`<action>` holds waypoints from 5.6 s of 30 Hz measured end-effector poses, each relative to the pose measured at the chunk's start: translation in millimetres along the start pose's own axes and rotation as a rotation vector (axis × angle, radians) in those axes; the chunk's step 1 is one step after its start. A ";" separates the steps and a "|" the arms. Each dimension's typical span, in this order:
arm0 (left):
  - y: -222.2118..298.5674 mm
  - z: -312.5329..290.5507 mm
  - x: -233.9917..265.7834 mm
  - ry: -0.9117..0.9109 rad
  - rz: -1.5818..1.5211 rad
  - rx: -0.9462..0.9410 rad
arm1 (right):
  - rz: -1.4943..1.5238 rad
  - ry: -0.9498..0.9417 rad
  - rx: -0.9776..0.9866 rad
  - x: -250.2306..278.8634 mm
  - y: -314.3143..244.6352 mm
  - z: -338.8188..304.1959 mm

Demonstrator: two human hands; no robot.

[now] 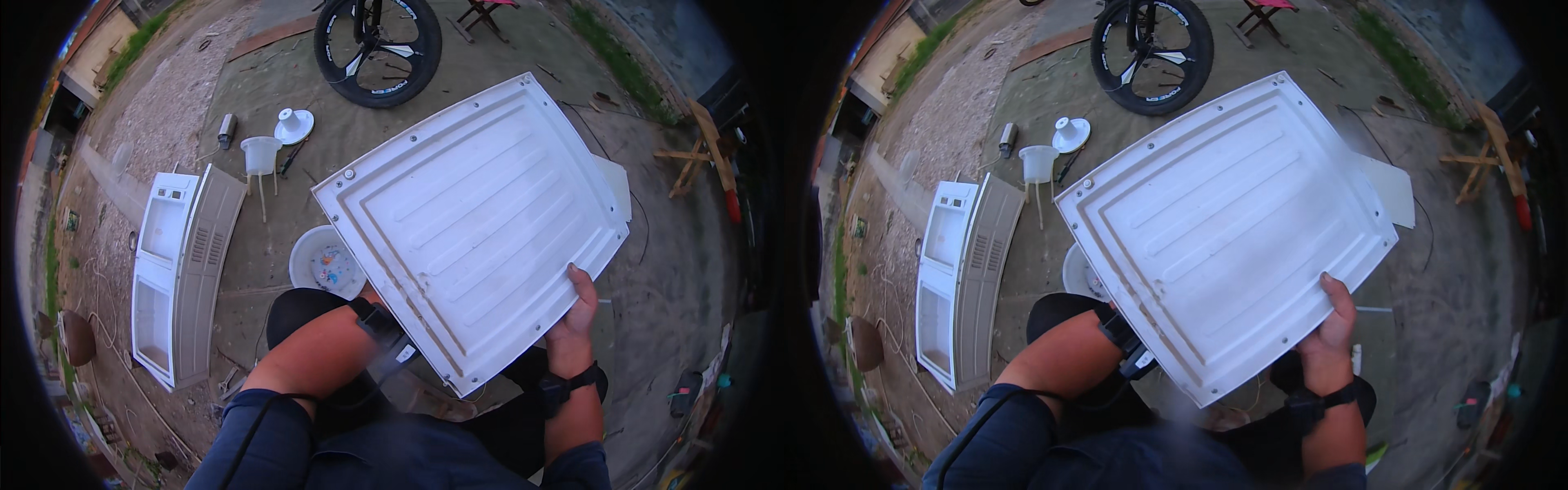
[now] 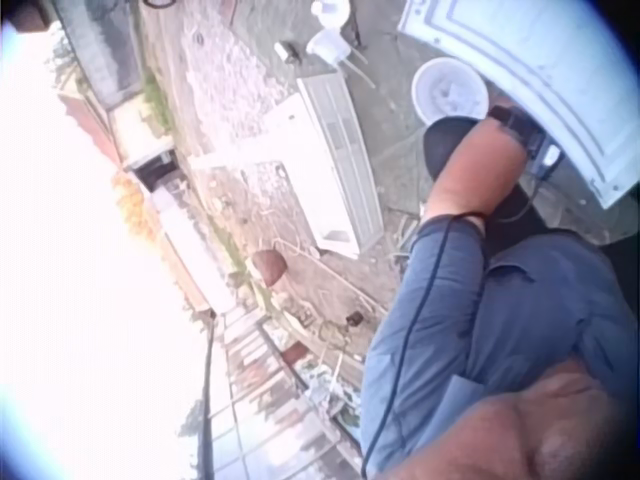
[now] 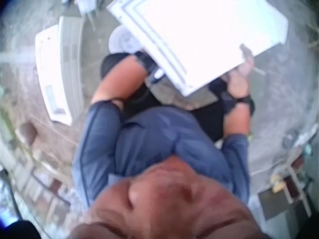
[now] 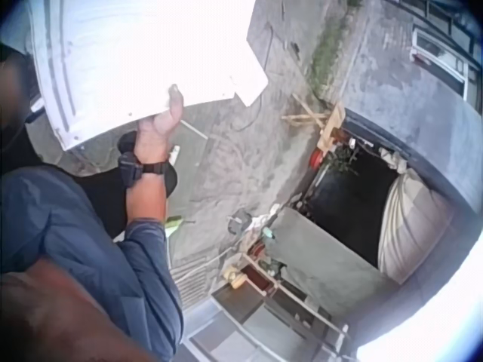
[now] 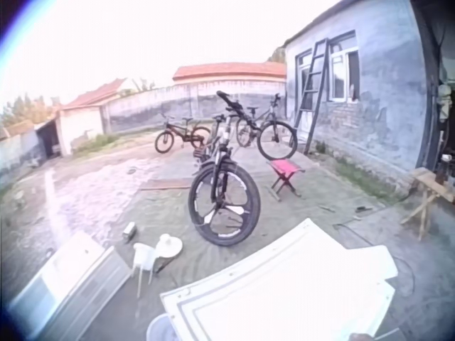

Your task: The person uses a screwdriver to remove several screws from a white plastic panel of a disassembled electronic appliance.

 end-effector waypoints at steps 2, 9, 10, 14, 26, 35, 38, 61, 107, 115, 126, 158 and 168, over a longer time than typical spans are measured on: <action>2.6 4.4 0.4 0.000 -0.020 -0.022 | -0.022 0.019 0.021 0.8 -2.0 -1.5; 89.7 -12.2 27.6 0.260 0.026 -0.460 | -0.080 0.088 0.202 27.3 -24.6 -5.4; 112.3 -24.0 42.6 0.284 0.131 -0.603 | -0.085 0.103 0.230 33.3 -30.0 -8.2; 176.3 -68.4 60.2 0.386 0.026 -0.918 | -0.110 0.170 0.316 50.7 -52.0 -19.9; 152.7 -59.4 21.7 0.182 0.316 -0.794 | -0.106 0.162 0.316 53.3 -55.0 -25.7; 153.6 -62.7 23.7 0.227 0.372 -0.816 | -0.130 0.147 0.304 53.7 -49.5 -23.7; 153.8 -63.2 24.5 0.235 0.376 -0.811 | -0.140 0.141 0.307 50.4 -50.3 -22.8; 151.4 -59.6 20.4 0.213 0.434 -0.767 | -0.242 0.171 0.246 55.9 -47.0 -21.9; 139.1 -47.6 7.8 0.311 0.674 -0.884 | -0.821 -0.033 0.000 36.1 -8.8 -29.5; 141.2 -47.9 7.5 0.352 0.547 -0.854 | -0.753 -0.016 0.005 37.2 -6.4 -27.4; 140.7 -48.8 3.3 0.486 0.815 -0.914 | -1.102 0.016 0.083 26.6 -6.8 -28.6; 109.0 -25.4 14.4 0.427 0.733 -0.572 | -1.266 0.108 0.077 36.4 -7.2 -20.6; 95.5 -37.5 -44.8 0.021 0.527 -0.754 | -1.168 0.108 -0.056 45.2 6.2 -12.0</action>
Point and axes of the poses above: each hand's wrist, its own z-axis towards the middle knuckle, its own x-axis out of the back of the hand, y = z × x, the point moved 2 cm from there along z, towards the middle knuckle, and after that the axes turned 13 degrees about -y, right-handed, at the moved point
